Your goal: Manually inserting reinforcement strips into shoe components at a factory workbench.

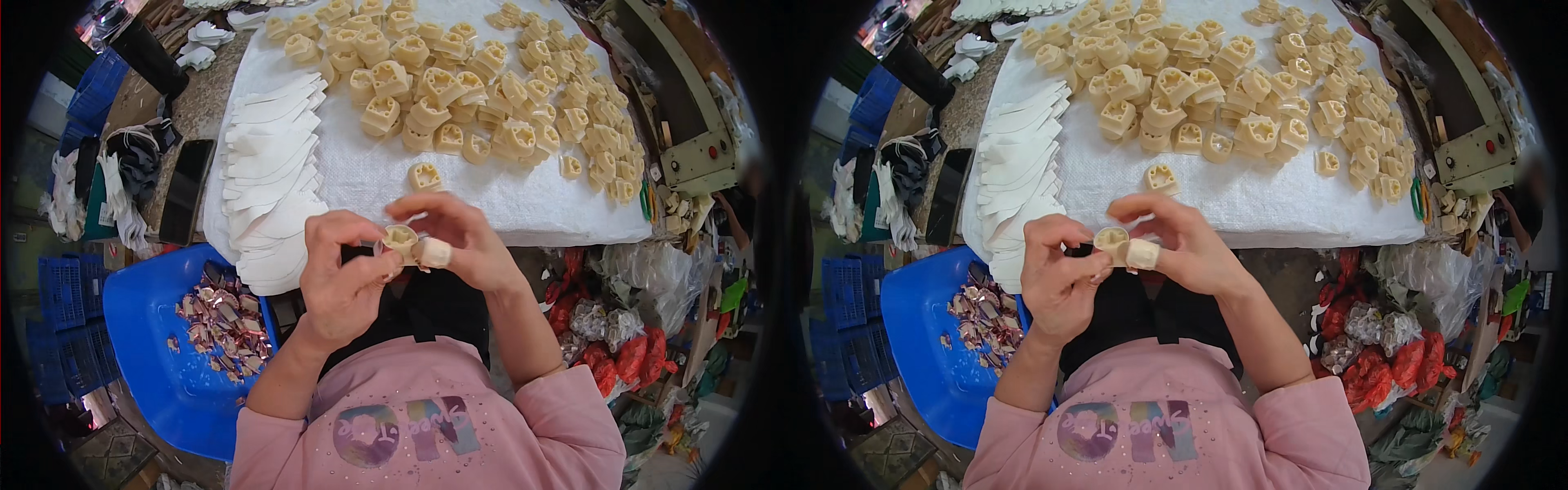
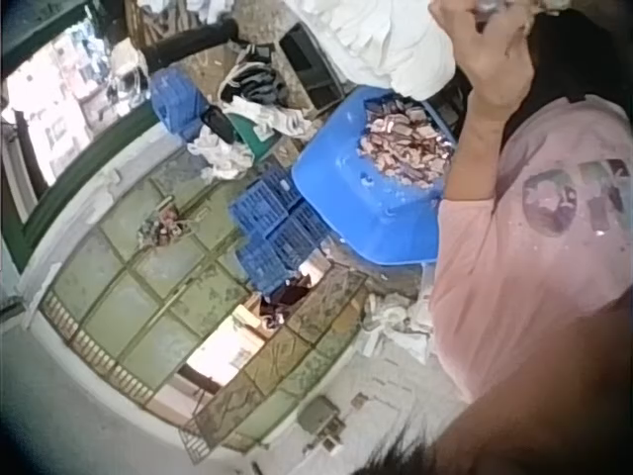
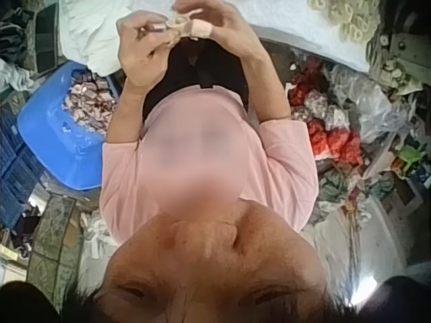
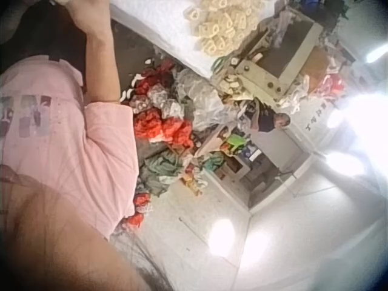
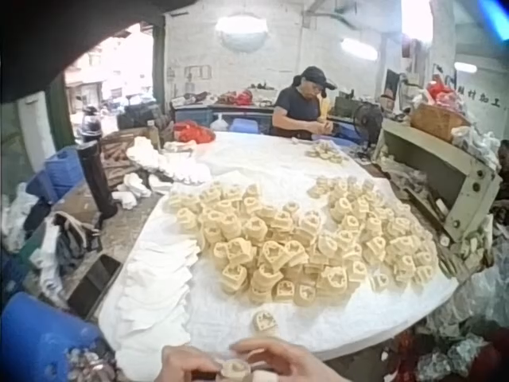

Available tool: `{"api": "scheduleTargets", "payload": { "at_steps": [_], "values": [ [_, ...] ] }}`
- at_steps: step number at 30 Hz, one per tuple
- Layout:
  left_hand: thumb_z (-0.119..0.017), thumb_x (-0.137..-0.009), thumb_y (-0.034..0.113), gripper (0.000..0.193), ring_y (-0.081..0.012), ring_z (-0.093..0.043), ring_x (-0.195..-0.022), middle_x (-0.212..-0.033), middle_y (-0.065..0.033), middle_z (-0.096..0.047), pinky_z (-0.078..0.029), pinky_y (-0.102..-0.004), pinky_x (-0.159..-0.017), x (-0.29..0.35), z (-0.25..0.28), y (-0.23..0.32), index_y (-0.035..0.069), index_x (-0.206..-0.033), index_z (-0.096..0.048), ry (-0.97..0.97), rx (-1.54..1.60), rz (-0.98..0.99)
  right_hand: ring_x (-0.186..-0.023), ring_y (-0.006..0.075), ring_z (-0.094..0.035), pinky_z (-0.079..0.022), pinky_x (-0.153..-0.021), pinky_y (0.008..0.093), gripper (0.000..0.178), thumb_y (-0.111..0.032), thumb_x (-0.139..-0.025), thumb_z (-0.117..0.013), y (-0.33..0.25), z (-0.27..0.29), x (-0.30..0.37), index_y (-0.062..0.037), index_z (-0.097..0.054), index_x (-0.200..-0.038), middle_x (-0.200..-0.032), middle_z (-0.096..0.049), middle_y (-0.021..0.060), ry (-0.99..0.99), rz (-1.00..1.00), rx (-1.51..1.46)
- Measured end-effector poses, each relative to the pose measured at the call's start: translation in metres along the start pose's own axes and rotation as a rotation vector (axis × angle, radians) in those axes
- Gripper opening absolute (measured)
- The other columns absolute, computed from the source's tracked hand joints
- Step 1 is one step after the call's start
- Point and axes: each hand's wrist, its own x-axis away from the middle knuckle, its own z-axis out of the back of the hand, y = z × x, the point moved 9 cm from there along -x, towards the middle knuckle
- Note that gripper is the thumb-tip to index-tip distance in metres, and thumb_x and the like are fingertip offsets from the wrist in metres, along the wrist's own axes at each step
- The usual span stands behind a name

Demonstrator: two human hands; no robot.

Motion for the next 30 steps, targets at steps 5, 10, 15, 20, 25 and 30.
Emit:
{"api": "scheduleTargets", "payload": {
  "at_steps": [5,10,15,20,25,30],
  "values": [
    [-0.068,-0.076,0.005,0.026,-0.0194,-0.046,-0.093,-0.107,-0.0091,-0.048,-0.039,-0.0285,-0.076,0.01,-0.005,-0.007,0.006,-0.102,-0.066,-0.05,0.219,0.069,-0.086,0.0159,-0.061,-0.051,-0.071,0.0289,0.038,-0.002,-0.073,-0.071,-0.018,0.002,0.001,-0.0021,-0.055,-0.107,-0.095,-0.062,0.0066,-0.006,0.193,0.219],
    [-0.039,-0.093,0.036,0.064,-0.0199,-0.051,-0.101,-0.114,-0.0134,-0.052,-0.041,-0.0287,-0.082,0.023,-0.037,-0.032,-0.003,-0.14,-0.021,-0.225,0.645,0.613,-0.081,0.0224,-0.06,-0.048,-0.07,0.0311,0.042,-0.002,-0.067,-0.075,-0.055,-0.023,0.019,-0.0051,-0.058,-0.105,-0.089,-0.063,0.0077,0.031,0.59,0.705],
    [-0.038,-0.09,0.019,0.05,-0.0161,-0.055,-0.085,-0.096,-0.0096,-0.053,-0.044,-0.0279,-0.077,0.037,-0.054,-0.04,0.0,-0.134,-0.026,-0.17,0.762,0.745,-0.077,0.0239,-0.055,-0.047,-0.07,0.0337,0.04,-0.008,-0.07,-0.073,-0.035,-0.016,0.02,-0.0075,-0.058,-0.107,-0.098,-0.058,0.0086,0.058,0.628,0.673],
    [-0.037,-0.093,0.027,0.052,-0.0138,-0.054,-0.076,-0.095,-0.0099,-0.052,-0.045,-0.0247,-0.062,0.039,-0.058,-0.037,0.001,-0.135,-0.021,-0.111,0.774,0.805,-0.067,0.0164,-0.057,-0.05,-0.055,0.0261,0.028,-0.02,-0.084,-0.061,-0.021,-0.005,0.014,-0.0066,-0.056,-0.108,-0.106,-0.049,0.008,0.074,0.405,0.357],
    [-0.033,-0.093,0.052,0.075,-0.0128,-0.054,-0.077,-0.108,-0.0118,-0.05,-0.046,-0.0241,-0.06,0.026,-0.062,-0.021,0.001,-0.142,-0.009,-0.017,0.725,0.706,-0.046,0.0097,-0.055,-0.045,-0.036,0.0189,0.024,-0.027,-0.092,-0.052,0.014,-0.019,0.0,-0.0042,-0.055,-0.098,-0.106,-0.047,0.0075,-0.218,-0.142,-0.041],
    [-0.032,-0.097,0.042,0.059,-0.0098,-0.052,-0.078,-0.114,-0.0152,-0.047,-0.044,-0.0192,-0.063,0.02,-0.057,-0.012,-0.006,-0.13,-0.027,-0.024,0.327,0.424,-0.068,0.0126,-0.058,-0.05,-0.055,0.0229,0.018,-0.024,-0.091,-0.051,0.013,-0.016,0.013,-0.0064,-0.056,-0.092,-0.096,-0.056,0.0055,-0.138,-0.056,0.061]
  ]
}}
